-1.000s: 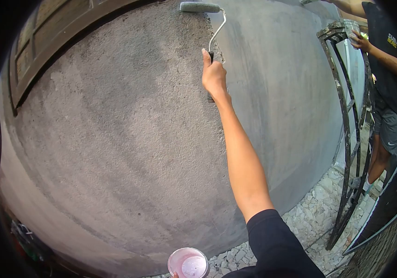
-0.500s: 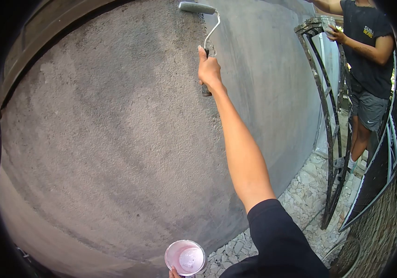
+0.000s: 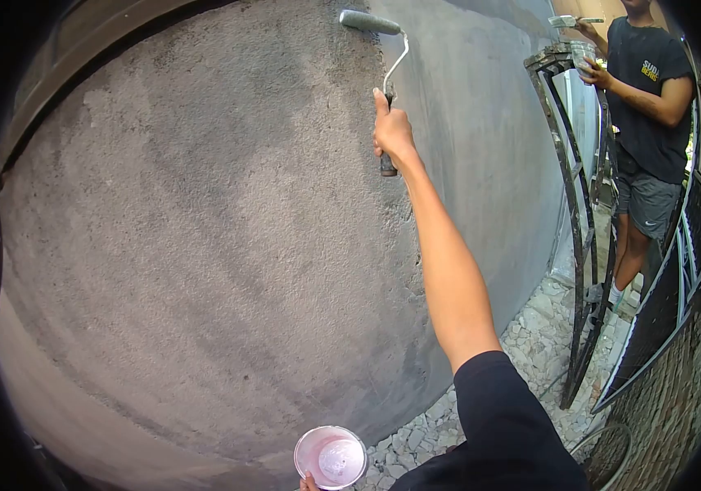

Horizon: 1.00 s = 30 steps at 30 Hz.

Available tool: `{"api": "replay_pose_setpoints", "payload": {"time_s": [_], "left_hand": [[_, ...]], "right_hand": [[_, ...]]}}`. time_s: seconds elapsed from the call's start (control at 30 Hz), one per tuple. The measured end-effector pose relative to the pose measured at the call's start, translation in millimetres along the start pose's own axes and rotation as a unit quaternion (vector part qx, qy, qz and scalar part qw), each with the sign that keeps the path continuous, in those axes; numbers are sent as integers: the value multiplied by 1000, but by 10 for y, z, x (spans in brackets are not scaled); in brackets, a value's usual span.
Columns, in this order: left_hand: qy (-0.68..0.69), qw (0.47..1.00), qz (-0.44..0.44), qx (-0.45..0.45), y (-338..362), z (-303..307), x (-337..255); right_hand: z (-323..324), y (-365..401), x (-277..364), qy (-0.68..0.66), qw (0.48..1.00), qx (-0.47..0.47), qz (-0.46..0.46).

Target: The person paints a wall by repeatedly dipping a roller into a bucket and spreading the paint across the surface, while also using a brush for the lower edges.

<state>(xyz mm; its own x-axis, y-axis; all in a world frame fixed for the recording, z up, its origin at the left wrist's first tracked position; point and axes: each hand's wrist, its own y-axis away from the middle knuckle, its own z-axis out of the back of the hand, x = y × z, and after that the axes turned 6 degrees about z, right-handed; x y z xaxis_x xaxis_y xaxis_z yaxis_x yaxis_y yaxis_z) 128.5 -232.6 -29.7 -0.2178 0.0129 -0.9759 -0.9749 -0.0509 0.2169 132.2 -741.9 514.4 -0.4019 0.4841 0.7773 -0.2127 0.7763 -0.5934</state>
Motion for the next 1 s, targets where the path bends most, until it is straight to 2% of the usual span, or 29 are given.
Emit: {"api": "replay_pose_setpoints", "payload": {"time_s": [0.03, 0.07, 0.13, 0.23, 0.3, 0.37, 0.4, 0.53, 0.6, 0.7, 0.8, 0.83, 0.9, 0.93, 0.97, 1.0], "left_hand": [[5, 994, 104, 23, 70, 37, -242], [1, 994, 105, 23, -6, 71, -124], [38, 997, 51, 33, -139, 126, 184], [21, 997, 35, 62, -196, 157, 296], [10, 997, 62, 48, -73, 63, 146], [1, 996, 82, 27, 2, -53, 23], [7, 997, 73, 21, 30, -86, -17], [31, 999, 38, -1, 129, -288, -69], [55, 998, 20, -18, 182, -465, -11], [122, 992, 11, -27, 198, -654, 264], [79, 994, 29, -72, 788, -1124, -156], [90, 992, 29, -83, 712, -1167, 94], [38, 998, -11, -47, 416, -1169, 791], [42, 998, -10, -55, 622, -1323, 656], [21, 998, -3, -57, 1003, -1557, 182], [0, 998, 6, -58, 1259, -1761, -103]], "right_hand": [[-29, -23, 15, 0, 1000, -1, -4], [-64, -37, 14, -12, 1000, 4, -5], [-95, 98, -70, -35, 999, 17, -30], [-37, 725, -520, 46, 998, 24, -24], [58, 915, -794, 58, 997, 34, -31], [156, 897, -967, 94, 995, 26, 28], [198, 785, -883, 179, 983, 25, 19], [230, 245, -595, 169, 983, 36, 57], [230, 48, -524, 154, 981, 39, 111], [432, 223, -751, 187, 973, 72, 115], [835, 605, -1118, 204, 968, 117, 87], [937, 608, -1202, 210, 965, 128, 91], [1097, 428, -1072, 195, 962, 178, 75], [1194, 354, -962, 187, 957, 216, 51], [1268, 247, -806, 184, 956, 223, 52], [1310, 97, -603, 125, 952, 278, 3]]}}
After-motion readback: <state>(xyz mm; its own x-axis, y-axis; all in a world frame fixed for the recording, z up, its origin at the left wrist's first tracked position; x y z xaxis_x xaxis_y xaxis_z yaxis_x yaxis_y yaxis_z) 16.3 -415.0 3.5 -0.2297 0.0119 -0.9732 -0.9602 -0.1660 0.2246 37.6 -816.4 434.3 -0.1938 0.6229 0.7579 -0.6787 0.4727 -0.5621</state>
